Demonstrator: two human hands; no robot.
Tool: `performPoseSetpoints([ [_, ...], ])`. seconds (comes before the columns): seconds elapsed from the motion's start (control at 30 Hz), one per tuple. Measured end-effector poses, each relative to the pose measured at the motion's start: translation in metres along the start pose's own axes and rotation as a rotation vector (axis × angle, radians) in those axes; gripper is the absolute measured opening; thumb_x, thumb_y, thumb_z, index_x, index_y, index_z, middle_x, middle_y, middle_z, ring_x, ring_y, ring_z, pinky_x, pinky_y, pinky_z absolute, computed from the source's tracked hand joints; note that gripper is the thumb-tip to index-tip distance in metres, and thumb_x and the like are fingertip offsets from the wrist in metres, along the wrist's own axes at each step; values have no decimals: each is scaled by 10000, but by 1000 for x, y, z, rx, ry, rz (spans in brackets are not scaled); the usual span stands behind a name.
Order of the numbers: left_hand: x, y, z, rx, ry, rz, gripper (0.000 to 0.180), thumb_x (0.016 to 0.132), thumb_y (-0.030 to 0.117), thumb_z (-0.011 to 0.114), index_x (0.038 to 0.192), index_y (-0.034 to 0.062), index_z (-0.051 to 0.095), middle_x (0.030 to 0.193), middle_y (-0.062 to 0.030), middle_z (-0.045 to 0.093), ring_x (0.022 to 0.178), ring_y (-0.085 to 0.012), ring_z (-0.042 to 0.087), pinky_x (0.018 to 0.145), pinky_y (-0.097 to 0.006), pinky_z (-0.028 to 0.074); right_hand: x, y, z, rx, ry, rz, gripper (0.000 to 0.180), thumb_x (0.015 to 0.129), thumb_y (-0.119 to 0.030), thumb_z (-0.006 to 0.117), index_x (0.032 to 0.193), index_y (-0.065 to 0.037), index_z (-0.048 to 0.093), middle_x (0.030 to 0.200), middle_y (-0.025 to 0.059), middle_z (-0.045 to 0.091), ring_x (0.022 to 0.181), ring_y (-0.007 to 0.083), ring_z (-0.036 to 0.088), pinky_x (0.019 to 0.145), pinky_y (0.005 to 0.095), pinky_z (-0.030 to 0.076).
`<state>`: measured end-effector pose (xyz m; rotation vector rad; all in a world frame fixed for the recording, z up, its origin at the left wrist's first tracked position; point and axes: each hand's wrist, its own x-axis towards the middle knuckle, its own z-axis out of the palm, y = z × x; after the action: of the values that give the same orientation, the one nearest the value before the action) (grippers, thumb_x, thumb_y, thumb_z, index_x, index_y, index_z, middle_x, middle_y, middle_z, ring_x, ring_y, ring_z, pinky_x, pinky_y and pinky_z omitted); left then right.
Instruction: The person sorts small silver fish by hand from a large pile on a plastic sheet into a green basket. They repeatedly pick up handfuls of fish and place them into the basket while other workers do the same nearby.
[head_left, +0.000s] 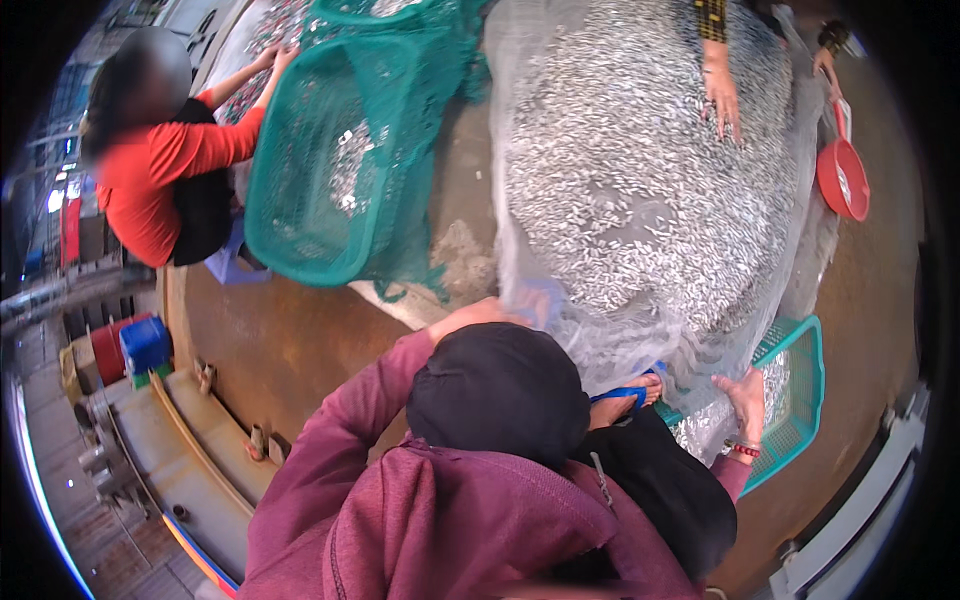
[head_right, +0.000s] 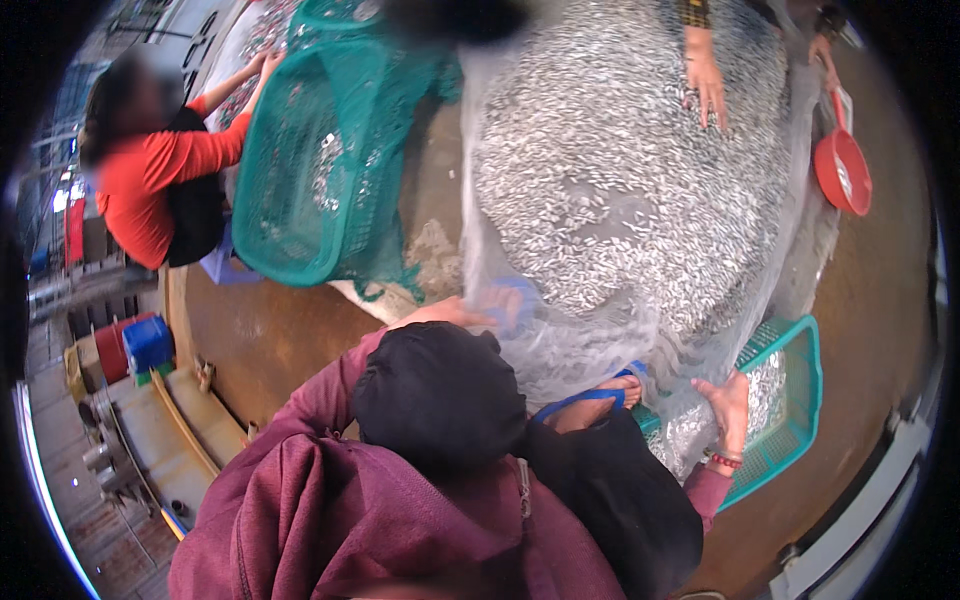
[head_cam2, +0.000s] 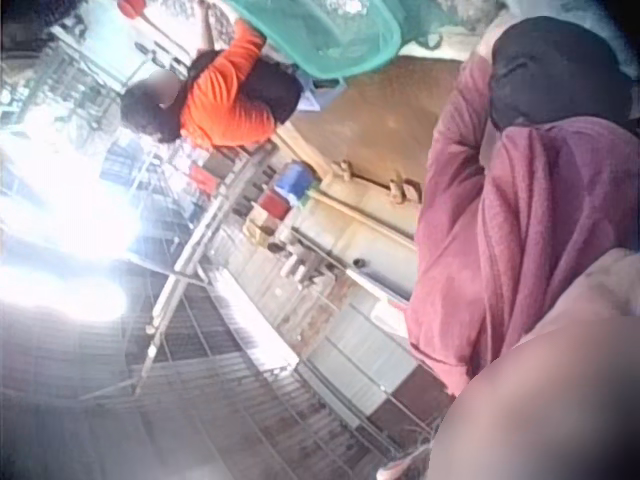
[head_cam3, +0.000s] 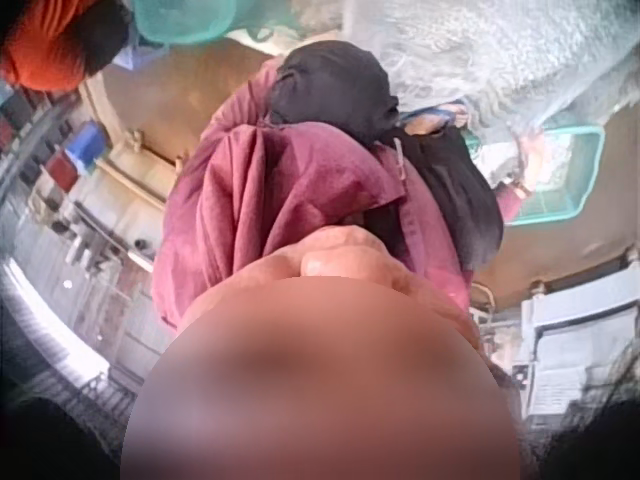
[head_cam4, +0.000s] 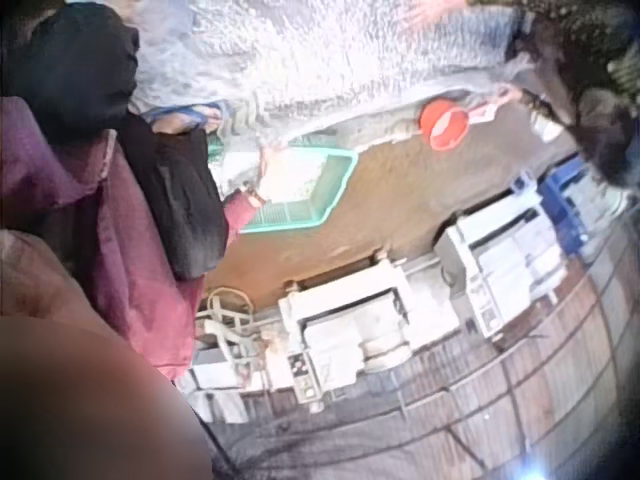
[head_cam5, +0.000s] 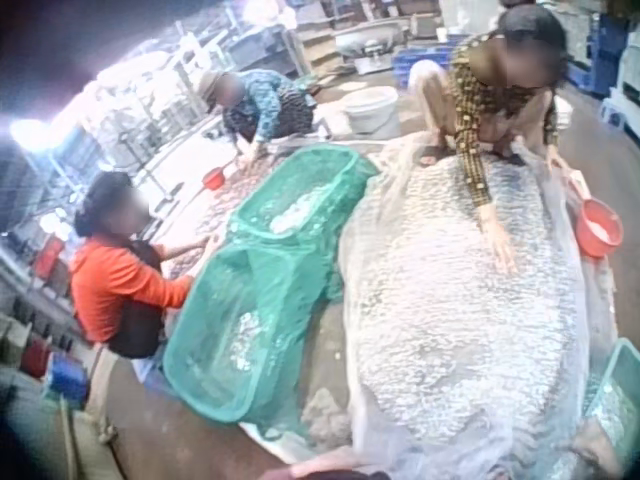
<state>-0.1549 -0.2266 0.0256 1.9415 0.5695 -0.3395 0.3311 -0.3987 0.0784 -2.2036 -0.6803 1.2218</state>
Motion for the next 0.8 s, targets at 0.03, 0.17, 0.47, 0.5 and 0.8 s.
performPoseSetpoints([
  [0.03, 3, 0, -3, -110, 43, -23, 450, 962, 393, 494, 1272, 69, 541, 1249, -125, 553, 1084, -240, 562, 962, -390, 411, 2, 0, 1, 17, 23, -8, 436, 752, -70, 699, 1146, 69, 578, 1061, 160, 663, 971, 253, 628, 873, 341, 472],
  [0.17, 58, 40, -41, -452, 101, -291, 313, 972, 291, 478, 1062, 48, 653, 1006, -133, 671, 914, -218, 627, 834, -410, 480, 6, -6, 1, 97, 155, -92, 387, 811, -99, 645, 1153, 71, 581, 1079, 133, 655, 995, 227, 612, 898, 330, 455],
  [0.47, 103, 220, -242, -1293, 372, 329, 287, 949, 271, 571, 718, 102, 552, 600, 14, 519, 492, -128, 520, 471, -259, 438, -15, -114, -121, 686, 205, -138, 221, 847, -113, 612, 998, 47, 631, 905, 97, 672, 765, 178, 643, 707, 299, 534],
  [0.5, 94, 241, -252, -1209, 423, 457, 278, 947, 258, 576, 715, 107, 546, 592, 22, 509, 477, -122, 508, 461, -250, 428, -33, -137, -134, 750, 197, -159, 206, 843, -117, 616, 974, 43, 635, 878, 97, 674, 740, 183, 647, 683, 300, 541],
  [0.8, -78, 227, -255, -416, 293, 385, 355, 790, 309, 676, 943, 6, 574, 870, -120, 589, 742, -263, 565, 696, -372, 428, -108, -203, -120, 523, -18, -282, 497, 807, -133, 684, 1222, 88, 523, 1118, 104, 634, 998, 158, 603, 922, 270, 433],
])
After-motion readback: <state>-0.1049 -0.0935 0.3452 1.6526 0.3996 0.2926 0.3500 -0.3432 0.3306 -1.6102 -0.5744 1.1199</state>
